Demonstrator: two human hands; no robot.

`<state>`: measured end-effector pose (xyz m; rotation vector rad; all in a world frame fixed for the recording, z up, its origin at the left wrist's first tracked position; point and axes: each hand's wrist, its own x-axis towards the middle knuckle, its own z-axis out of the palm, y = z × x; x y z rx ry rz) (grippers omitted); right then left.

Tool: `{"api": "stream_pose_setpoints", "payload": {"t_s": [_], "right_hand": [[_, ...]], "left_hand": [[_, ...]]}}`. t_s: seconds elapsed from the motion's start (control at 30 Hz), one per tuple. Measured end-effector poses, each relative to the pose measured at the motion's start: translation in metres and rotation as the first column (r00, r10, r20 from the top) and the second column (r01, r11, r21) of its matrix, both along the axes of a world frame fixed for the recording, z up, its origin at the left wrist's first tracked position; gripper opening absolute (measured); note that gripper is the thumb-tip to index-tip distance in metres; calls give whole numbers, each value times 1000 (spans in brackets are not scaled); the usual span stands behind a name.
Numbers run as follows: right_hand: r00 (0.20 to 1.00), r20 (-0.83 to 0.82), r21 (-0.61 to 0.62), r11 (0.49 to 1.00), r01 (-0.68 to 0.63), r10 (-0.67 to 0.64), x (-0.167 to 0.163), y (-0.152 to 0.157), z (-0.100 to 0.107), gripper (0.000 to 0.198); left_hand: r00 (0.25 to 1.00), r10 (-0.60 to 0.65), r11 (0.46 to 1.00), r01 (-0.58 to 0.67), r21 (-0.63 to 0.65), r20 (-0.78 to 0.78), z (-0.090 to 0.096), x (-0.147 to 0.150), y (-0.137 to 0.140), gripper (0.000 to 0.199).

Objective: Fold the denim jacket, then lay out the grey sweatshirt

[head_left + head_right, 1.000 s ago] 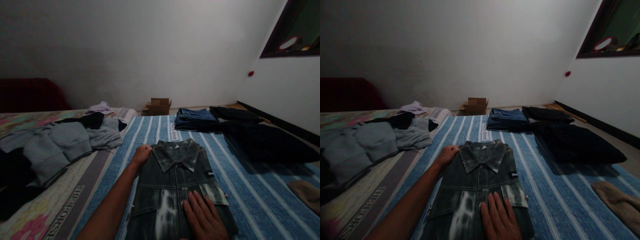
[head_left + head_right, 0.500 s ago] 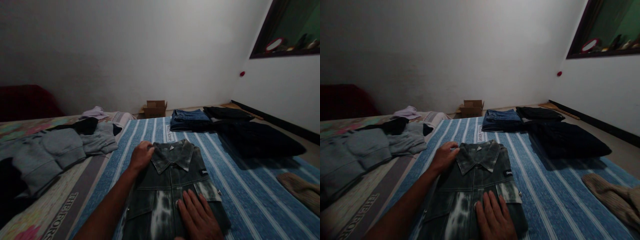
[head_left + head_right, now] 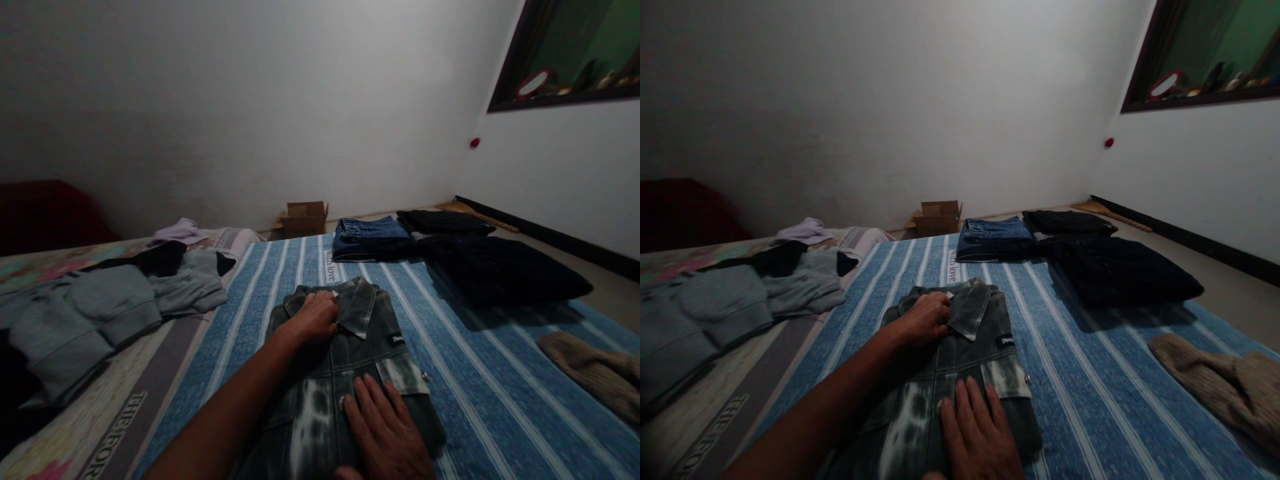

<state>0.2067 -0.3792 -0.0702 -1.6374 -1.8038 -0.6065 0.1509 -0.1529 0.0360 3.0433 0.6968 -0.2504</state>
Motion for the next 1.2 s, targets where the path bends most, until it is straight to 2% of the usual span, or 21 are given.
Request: {"api": "stream_pose_setpoints", "payload": {"t_s": [0.23,0.53,0.8,0.9,1.03,1.2], "right_hand": [[1000,-27,-15,1000,-8,7,-1,-1,3,58],[999,-34,-73,997,-4,1,-2,-5,1,55],[999,-31,-93,996,-14,11,-1,-5,5,59],[998,-61,-137,990,-25,17,-1,-8,8,60],[988,-155,-271,960,-66,24,0,-5,26,61],[957,-290,-359,929,-90,-20,4,24,60,41]], "left_hand": [[998,-48,996,45,73,39,-6,0,-6,17],[995,2,999,-6,43,103,-14,-1,-4,17],[994,32,997,-39,61,107,-13,0,-5,18],[993,43,996,-51,74,106,-12,-1,-7,21],[995,42,996,-48,74,92,-10,-2,-9,22],[997,50,996,-54,70,61,-8,0,-8,21]]}}
